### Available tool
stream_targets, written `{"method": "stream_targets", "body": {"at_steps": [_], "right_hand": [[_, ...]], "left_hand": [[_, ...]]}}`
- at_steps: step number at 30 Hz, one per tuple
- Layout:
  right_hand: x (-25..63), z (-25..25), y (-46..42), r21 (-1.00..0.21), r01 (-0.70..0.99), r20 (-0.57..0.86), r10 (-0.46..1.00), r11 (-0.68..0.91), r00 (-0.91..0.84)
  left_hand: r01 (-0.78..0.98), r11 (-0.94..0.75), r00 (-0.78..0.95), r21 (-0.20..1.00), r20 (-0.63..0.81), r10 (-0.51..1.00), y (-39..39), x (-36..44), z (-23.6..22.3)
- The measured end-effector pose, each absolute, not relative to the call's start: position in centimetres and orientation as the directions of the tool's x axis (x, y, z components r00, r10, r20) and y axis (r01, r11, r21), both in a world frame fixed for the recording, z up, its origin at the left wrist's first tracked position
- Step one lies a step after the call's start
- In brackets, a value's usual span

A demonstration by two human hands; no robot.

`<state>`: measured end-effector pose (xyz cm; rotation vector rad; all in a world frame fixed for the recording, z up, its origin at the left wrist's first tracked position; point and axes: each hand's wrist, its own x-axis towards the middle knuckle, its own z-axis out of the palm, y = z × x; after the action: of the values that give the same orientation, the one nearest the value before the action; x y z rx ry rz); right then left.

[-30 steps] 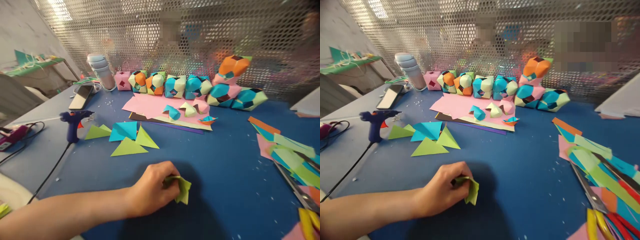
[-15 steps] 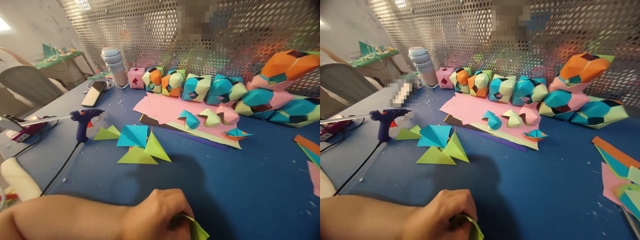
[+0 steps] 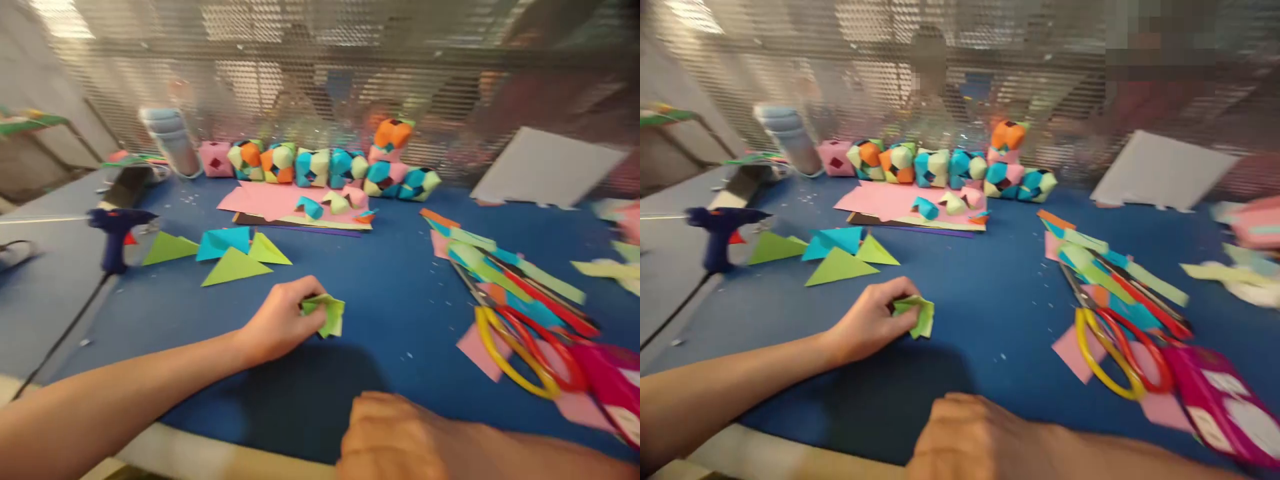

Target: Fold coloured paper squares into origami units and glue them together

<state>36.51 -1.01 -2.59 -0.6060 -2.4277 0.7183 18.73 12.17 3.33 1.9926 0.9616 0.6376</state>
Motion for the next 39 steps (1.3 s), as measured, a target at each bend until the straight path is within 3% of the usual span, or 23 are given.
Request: {"method": "stream_targets", "body": {"at_steps": [4,8,14,17,19,22,25,34,39], "right_hand": [[36.3,0.4,0.2,-0.488,0.187,0.481,0.441,0.853,-0.758],[36.1,0.7,0.5,-0.404,0.207,0.477,0.398,0.891,-0.783],[36.2,1.1,0.5,-0.419,0.158,0.541,0.386,0.894,-0.747],[36.0,2.1,0.4,-0.498,0.113,0.593,0.432,0.860,-0.679],[36.1,3.0,0.4,-0.609,0.212,0.558,0.603,0.764,-0.570],[36.6,4.0,1.7,-0.783,0.460,0.348,0.908,0.419,-0.234],[36.7,4.2,4.9,-0.834,0.516,0.213,0.977,0.196,-0.028],[29.2,2.6,15.2,-0.672,0.676,0.269,0.950,0.303,-0.159],[28.1,2.3,18.3,-0.556,0.741,0.360,0.913,0.377,-0.194]], "left_hand": [[0.424,-0.355,0.541,0.833,0.081,0.837,12.5,18.7,3.3],[0.448,-0.315,0.490,0.837,0.065,0.869,12.7,18.6,3.4],[0.343,-0.142,0.410,0.929,-0.012,0.912,13.1,19.1,3.2],[0.284,-0.097,0.398,0.954,-0.026,0.917,13.0,19.2,2.9],[0.266,-0.092,0.392,0.960,-0.021,0.920,12.9,19.1,2.9],[0.244,-0.105,0.388,0.964,0.002,0.922,12.7,18.5,3.5],[0.220,-0.145,0.367,0.965,0.056,0.929,12.4,17.4,4.7],[-0.121,-0.122,0.148,0.985,0.140,0.979,11.6,14.0,7.0],[-0.244,0.012,0.157,0.970,0.027,0.987,12.7,13.7,6.9]]}}
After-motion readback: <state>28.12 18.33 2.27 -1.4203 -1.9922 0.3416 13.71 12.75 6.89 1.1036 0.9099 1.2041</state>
